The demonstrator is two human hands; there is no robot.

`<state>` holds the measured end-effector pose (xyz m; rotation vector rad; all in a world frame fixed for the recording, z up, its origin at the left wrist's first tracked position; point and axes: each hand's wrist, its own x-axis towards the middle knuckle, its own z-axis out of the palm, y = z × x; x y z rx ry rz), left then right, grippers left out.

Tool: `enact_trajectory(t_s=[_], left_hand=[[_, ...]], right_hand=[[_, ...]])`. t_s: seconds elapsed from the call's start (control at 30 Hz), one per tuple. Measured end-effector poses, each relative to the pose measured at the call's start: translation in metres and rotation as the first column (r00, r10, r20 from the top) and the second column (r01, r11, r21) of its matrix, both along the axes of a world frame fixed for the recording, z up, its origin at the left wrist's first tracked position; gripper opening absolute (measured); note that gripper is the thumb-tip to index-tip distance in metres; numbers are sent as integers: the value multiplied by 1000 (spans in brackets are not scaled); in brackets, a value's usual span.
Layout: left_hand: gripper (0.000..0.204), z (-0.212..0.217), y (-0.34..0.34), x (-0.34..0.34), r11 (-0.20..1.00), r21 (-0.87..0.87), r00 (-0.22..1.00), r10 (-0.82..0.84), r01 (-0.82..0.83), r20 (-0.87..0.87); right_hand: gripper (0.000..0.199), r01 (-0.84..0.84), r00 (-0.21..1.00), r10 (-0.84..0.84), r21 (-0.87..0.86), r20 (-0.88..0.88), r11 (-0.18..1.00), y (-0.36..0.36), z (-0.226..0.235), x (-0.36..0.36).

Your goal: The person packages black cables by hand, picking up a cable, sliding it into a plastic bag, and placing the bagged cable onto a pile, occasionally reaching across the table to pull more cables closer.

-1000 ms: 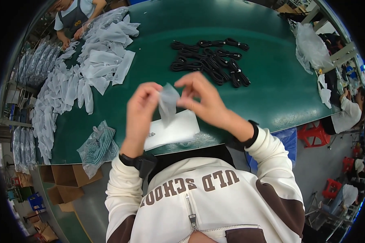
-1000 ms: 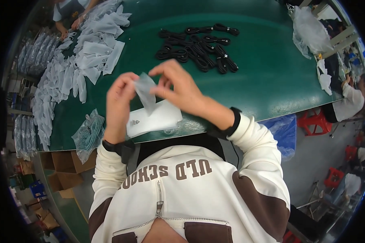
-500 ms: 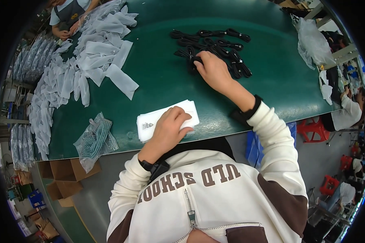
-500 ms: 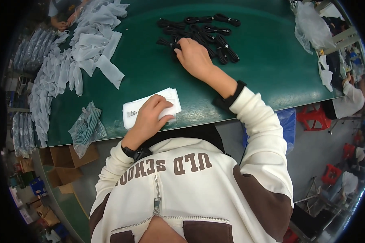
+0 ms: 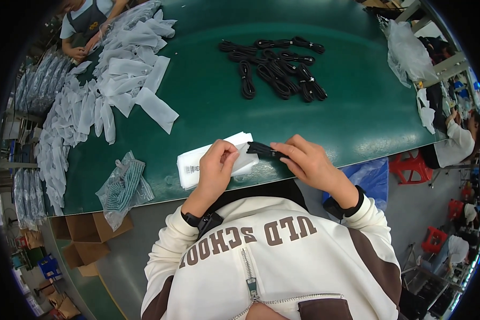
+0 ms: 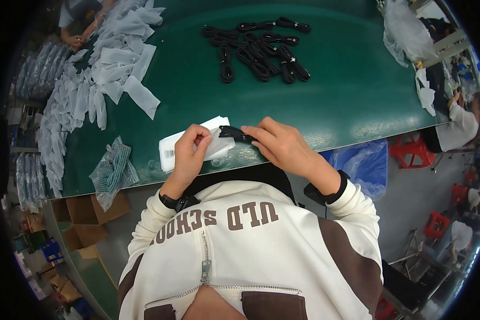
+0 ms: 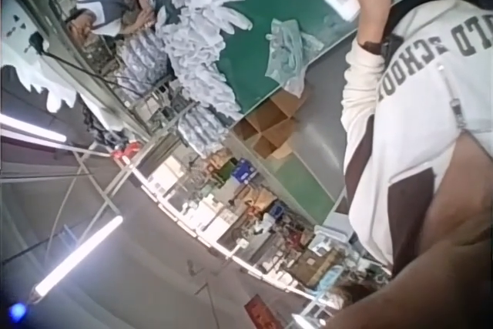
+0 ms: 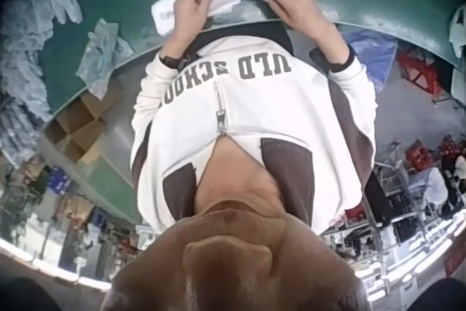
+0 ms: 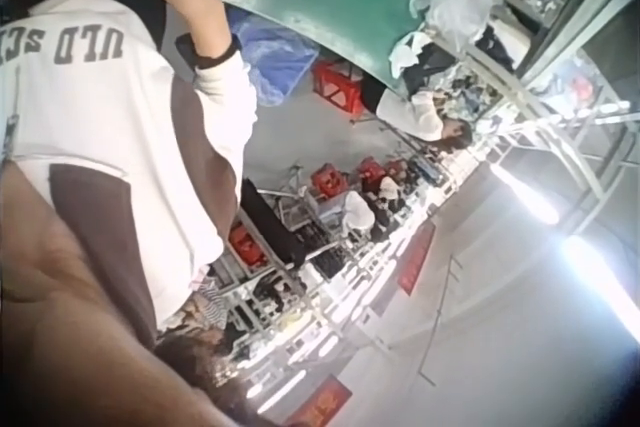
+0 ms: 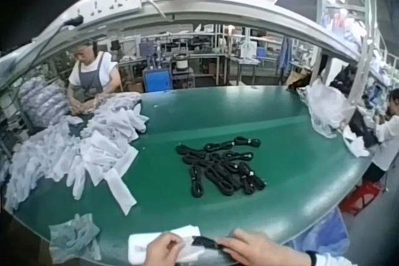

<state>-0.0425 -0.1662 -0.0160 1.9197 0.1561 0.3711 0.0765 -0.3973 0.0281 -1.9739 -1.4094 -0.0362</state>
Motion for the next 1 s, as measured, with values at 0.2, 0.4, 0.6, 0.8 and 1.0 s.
enact_trajectory(t_s=[0.2,0.4,0.6,0.8,1.0], left_hand=[[9,8,0,2,977,182,975,-140,108,174],[11,21,1,5,879,459,931,-265,127,250],[7,36,15,9,995,102,978,-6,-16,209],[11,60,97,19,796,-603,942,245,-60,230],[19,20,193,7,829,-263,817,546,-493,187]], right_hand=[[32,-107,989,96,-94,-110,990,6,-8,2],[31,28,552,-102,-104,-827,994,22,-18,0],[38,-156,925,201,160,-324,975,58,-4,6],[49,144,990,-144,-61,-7,988,102,7,81],[43,247,956,-167,-351,242,903,130,-23,119]])
